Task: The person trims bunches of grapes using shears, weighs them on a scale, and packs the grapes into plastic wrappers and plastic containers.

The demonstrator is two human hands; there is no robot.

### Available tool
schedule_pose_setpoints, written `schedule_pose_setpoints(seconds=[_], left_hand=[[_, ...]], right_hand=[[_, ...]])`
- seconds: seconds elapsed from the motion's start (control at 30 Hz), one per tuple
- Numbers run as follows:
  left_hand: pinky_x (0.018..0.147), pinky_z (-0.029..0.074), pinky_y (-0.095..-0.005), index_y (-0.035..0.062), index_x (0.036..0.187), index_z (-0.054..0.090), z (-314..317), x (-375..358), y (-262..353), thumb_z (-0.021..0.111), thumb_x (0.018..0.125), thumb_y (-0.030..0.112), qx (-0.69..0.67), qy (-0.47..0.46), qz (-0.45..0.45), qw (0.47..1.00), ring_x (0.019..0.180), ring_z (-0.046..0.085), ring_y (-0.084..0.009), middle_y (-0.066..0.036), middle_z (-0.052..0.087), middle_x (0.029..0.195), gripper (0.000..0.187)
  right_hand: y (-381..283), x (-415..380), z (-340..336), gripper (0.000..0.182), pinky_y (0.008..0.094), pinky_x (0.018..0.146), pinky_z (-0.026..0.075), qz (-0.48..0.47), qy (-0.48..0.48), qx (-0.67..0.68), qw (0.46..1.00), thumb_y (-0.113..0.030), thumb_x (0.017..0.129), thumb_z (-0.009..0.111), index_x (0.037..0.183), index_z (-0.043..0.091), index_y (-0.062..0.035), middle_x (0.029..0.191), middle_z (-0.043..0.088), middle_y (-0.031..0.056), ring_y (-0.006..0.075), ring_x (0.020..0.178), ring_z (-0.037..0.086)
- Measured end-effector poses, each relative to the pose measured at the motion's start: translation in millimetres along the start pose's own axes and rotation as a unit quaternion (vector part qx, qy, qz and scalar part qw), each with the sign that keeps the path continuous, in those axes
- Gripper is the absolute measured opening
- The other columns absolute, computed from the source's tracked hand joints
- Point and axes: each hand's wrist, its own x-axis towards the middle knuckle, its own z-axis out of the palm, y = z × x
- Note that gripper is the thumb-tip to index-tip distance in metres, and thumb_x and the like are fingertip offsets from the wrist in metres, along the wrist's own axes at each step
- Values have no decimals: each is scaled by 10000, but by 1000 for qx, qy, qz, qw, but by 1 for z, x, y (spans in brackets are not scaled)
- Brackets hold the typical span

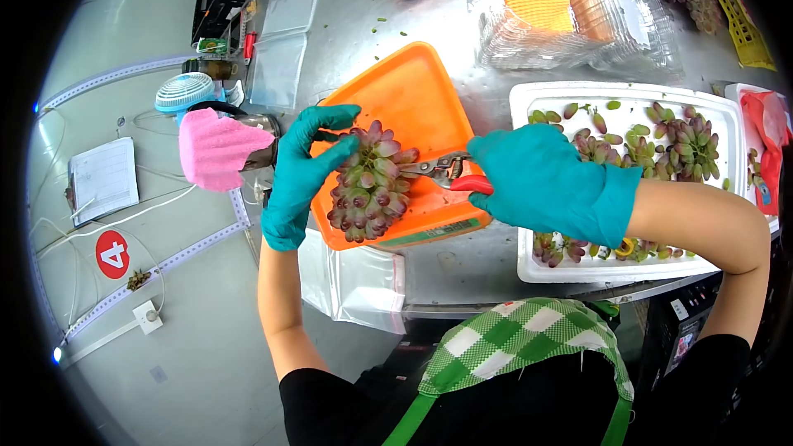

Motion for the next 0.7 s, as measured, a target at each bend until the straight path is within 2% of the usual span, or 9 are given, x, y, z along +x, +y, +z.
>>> schedule_pose_setpoints(seconds=[0.1, 0.2, 0.23, 0.33, 0.37, 0.47, 0.5, 0.6, 0.7], left_hand=[[909, 364, -324, 104, 1091, 560, 9, -6, 12, 676, 635, 78, 116, 8, 145, 983, 1114, 437, -218, -67, 478, 1187, 472], [960, 323, -370, 139, 1118, 552, 13, -2, 32, 702, 591, 106, 286, -87, 211, 931, 1184, 359, -280, -81, 414, 1248, 548], [923, 356, -380, 140, 1077, 573, 19, 0, 39, 724, 573, 133, 315, -97, 226, 917, 1135, 412, -290, -87, 482, 1164, 526], [868, 398, -368, 114, 1036, 588, 24, 9, 24, 735, 573, 153, 286, -180, 176, 925, 1078, 459, -285, -82, 533, 1074, 488], [826, 422, -358, 92, 1009, 593, 23, 13, 18, 729, 597, 142, 261, -168, 183, 933, 1028, 488, -281, -81, 558, 1005, 436], [841, 418, -342, 81, 1015, 589, 16, 17, 15, 704, 630, 90, 233, -193, 159, 940, 1024, 486, -276, -77, 560, 989, 402], [875, 411, -323, 53, 989, 604, 16, 15, 16, 676, 625, 12, 203, -184, 128, 953, 1061, 491, -243, -61, 575, 1011, 373], [860, 418, -325, 74, 1012, 614, 8, 18, 10, 636, 681, -12, 120, -210, 110, 964, 1046, 490, -232, -73, 569, 1008, 342], [859, 427, -302, 74, 1016, 618, 4, 15, 11, 598, 693, -59, -8, -162, -11, 987, 1030, 507, -195, -80, 566, 1039, 350]], right_hand=[[2, -3, 3, 386, 408, 575, 448, 1, 22, -1, 1000, -320, 683, 648, 890, 513, -23, 759, 567, 138, 309, 668, 580], [1, -1, 3, 385, 413, 571, 449, 10, 15, -1, 1000, -322, 680, 649, 901, 517, -36, 740, 571, 141, 315, 656, 577], [0, -1, 2, 383, 414, 572, 449, 16, 4, 9, 1000, -323, 679, 648, 901, 519, -39, 731, 572, 143, 317, 654, 576], [-1, -2, -8, 373, 416, 574, 452, 30, -11, 33, 999, -325, 680, 646, 898, 525, -47, 708, 576, 148, 322, 652, 576], [-1, -3, -10, 370, 416, 576, 453, 30, -4, 40, 999, -326, 681, 645, 894, 527, -48, 702, 577, 150, 324, 654, 576], [3, -4, -9, 363, 417, 580, 454, 25, 17, 61, 998, -326, 683, 642, 889, 530, -48, 695, 576, 151, 324, 655, 575], [4, -3, -8, 362, 417, 581, 454, 21, 23, 68, 997, -326, 684, 641, 888, 530, -47, 694, 575, 151, 324, 655, 575], [6, 1, -8, 353, 417, 586, 455, 34, -8, 55, 998, -320, 688, 638, 886, 529, -50, 712, 577, 148, 321, 656, 575], [14, 0, -1, 342, 418, 594, 454, 6, 15, 66, 998, -305, 685, 642, 879, 527, -47, 740, 579, 141, 319, 664, 576]])
